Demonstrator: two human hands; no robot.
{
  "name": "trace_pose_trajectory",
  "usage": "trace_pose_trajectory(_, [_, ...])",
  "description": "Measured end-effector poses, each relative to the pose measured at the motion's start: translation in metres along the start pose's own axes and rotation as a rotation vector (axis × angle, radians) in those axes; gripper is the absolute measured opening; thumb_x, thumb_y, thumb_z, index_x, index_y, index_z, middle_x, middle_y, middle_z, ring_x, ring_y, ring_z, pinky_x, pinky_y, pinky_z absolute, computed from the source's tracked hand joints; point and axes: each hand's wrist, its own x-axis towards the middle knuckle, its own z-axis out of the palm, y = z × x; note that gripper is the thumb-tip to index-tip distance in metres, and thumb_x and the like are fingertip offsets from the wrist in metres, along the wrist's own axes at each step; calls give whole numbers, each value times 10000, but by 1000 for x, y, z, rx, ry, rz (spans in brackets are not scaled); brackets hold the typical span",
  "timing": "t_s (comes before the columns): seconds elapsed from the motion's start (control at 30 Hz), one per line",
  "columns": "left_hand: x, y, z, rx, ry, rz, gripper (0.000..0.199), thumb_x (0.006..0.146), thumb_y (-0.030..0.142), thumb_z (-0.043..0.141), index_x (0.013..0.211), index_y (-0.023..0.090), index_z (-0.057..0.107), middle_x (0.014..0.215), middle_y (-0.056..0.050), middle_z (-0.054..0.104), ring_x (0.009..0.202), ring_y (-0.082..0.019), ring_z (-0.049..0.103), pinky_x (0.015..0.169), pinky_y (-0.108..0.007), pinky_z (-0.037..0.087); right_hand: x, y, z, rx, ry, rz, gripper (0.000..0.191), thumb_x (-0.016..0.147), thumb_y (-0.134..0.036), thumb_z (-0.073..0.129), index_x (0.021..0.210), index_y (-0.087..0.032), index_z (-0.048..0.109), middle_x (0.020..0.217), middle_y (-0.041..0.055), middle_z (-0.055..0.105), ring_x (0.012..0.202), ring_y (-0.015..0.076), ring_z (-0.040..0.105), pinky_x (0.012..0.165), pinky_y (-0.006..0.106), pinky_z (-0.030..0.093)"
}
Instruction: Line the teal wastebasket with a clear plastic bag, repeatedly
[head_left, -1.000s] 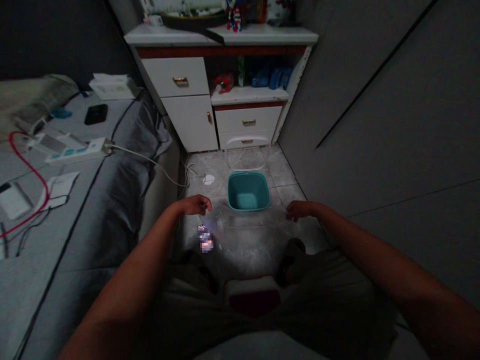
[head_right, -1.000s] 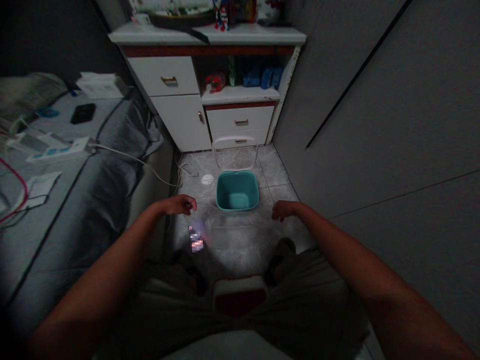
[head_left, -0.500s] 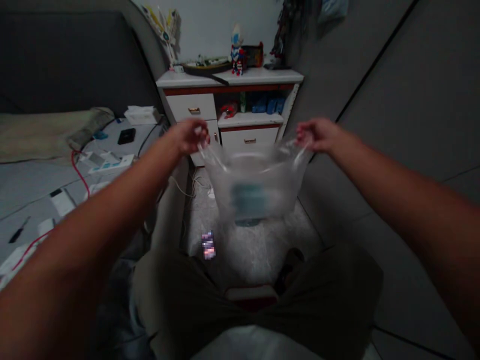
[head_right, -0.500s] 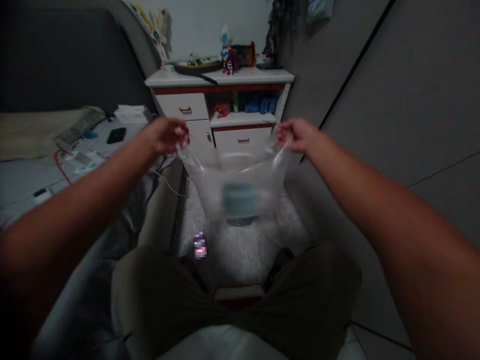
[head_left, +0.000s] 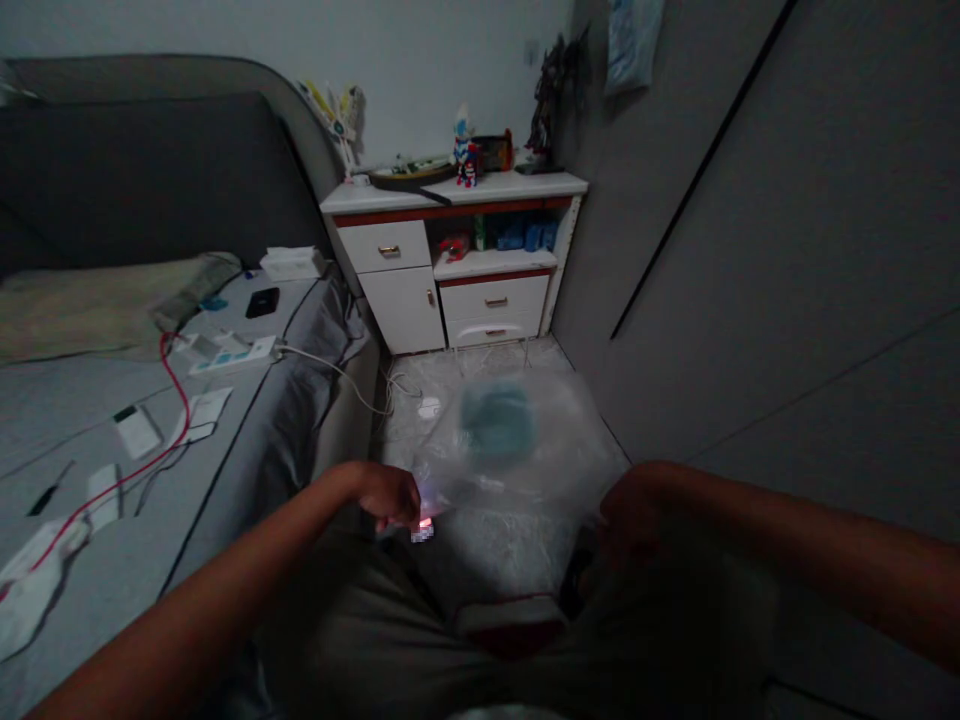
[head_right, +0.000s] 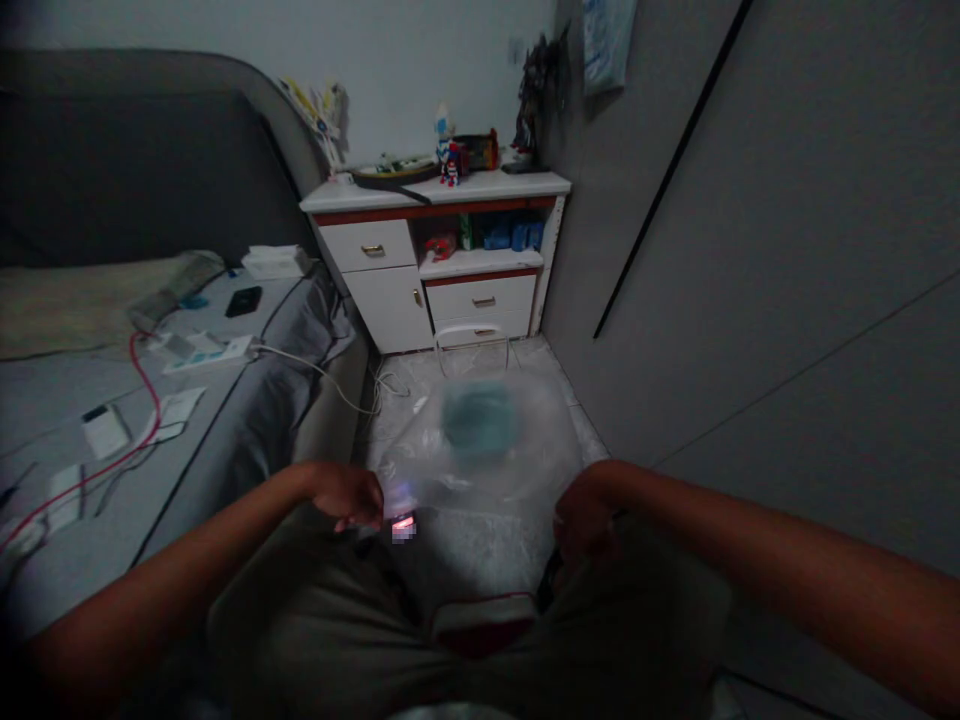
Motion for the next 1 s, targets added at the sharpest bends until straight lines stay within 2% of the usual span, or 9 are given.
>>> trace_pose_trajectory(0.07, [-1, -14, -12, 65, -87, 12, 240, 829, 448, 756, 854, 216, 810, 828, -31, 779, 805, -247, 726, 737, -314, 565, -8, 3, -6, 4, -32, -20, 156, 961, -287, 642, 981, -147, 709, 773, 1, 588, 609, 131, 551, 523, 256, 520])
trace_pose_trajectory(0.1, [0, -20, -21, 103, -68, 16, 270, 846, 460, 697, 867, 222, 822, 848, -36, 796, 843, -250, 736, 772, -309, 559, -13, 4, -15, 47, 15, -58, 160, 945, -302, 611, 964, -160, 680, 721, -20, 530, 563, 116, 490, 476, 234, 472])
trace_pose_trajectory(0.23, [7, -21, -53, 393, 206, -35, 498, 922, 516, 554, 1228, 221, 815, 1217, -96, 809, 1138, -282, 737, 985, -329, 530, -28, 7, -68, 191, 527, -210, 214, 862, -353, 620, 1001, -224, 521, 716, -57, 477, 531, 97, 383, 430, 197, 338])
trace_pose_trajectory(0.33, [14, -5, -60, 621, 277, -129, 690, 959, 646, 498, 1492, 243, 670, 1420, -141, 719, 1281, -340, 687, 1059, -394, 509, -35, 10, -106, 24, 756, -291, 131, 831, -318, 605, 872, -214, 536, 695, -33, 507, 580, 112, 427, 515, 210, 361])
trace_pose_trajectory(0.47, [23, 17, -58, 732, 356, -266, 934, 899, 806, 508, 1658, 266, 451, 1495, -199, 650, 1335, -422, 640, 1036, -480, 526, -38, 9, -135, -334, 776, -225, 177, 856, -282, 590, 795, -182, 722, 799, 59, 700, 807, 191, 642, 789, 282, 493])
trace_pose_trajectory(0.57, [28, 27, -58, 733, 420, -309, 1093, 829, 850, 584, 1717, 277, 302, 1495, -231, 633, 1319, -448, 637, 1021, -503, 530, -38, 0, -138, -458, 870, -71, 327, 875, -321, 668, 1140, -189, 808, 1072, 109, 765, 1030, 264, 707, 962, 337, 503])
trace_pose_trajectory(0.7, [36, 34, -60, 713, 532, -307, 1166, 770, 833, 685, 1720, 299, 272, 1473, -250, 631, 1267, -481, 654, 996, -524, 535, -36, -16, -129, -491, 1044, 145, 850, 823, -541, 810, 1569, -207, 577, 1394, 207, 636, 1204, 392, 669, 1059, 464, 489])
trace_pose_trajectory(0.83, [41, 37, -57, 678, 633, -308, 1133, 775, 766, 738, 1705, 285, 305, 1455, -263, 630, 1217, -495, 674, 963, -539, 547, -30, -22, -121, -483, 1136, 234, 1034, 804, -643, 808, 1672, -248, 407, 1487, 247, 544, 1189, 437, 667, 1002, 505, 519])
trace_pose_trajectory(1.0, [48, 33, -43, 658, 691, -326, 1085, 825, 694, 734, 1705, 252, 279, 1426, -268, 646, 1178, -462, 704, 953, -510, 553, -15, -20, -113, -454, 1274, 266, 1107, 828, -604, 794, 1724, -306, 217, 1501, 232, 520, 1134, 409, 690, 954, 492, 540])
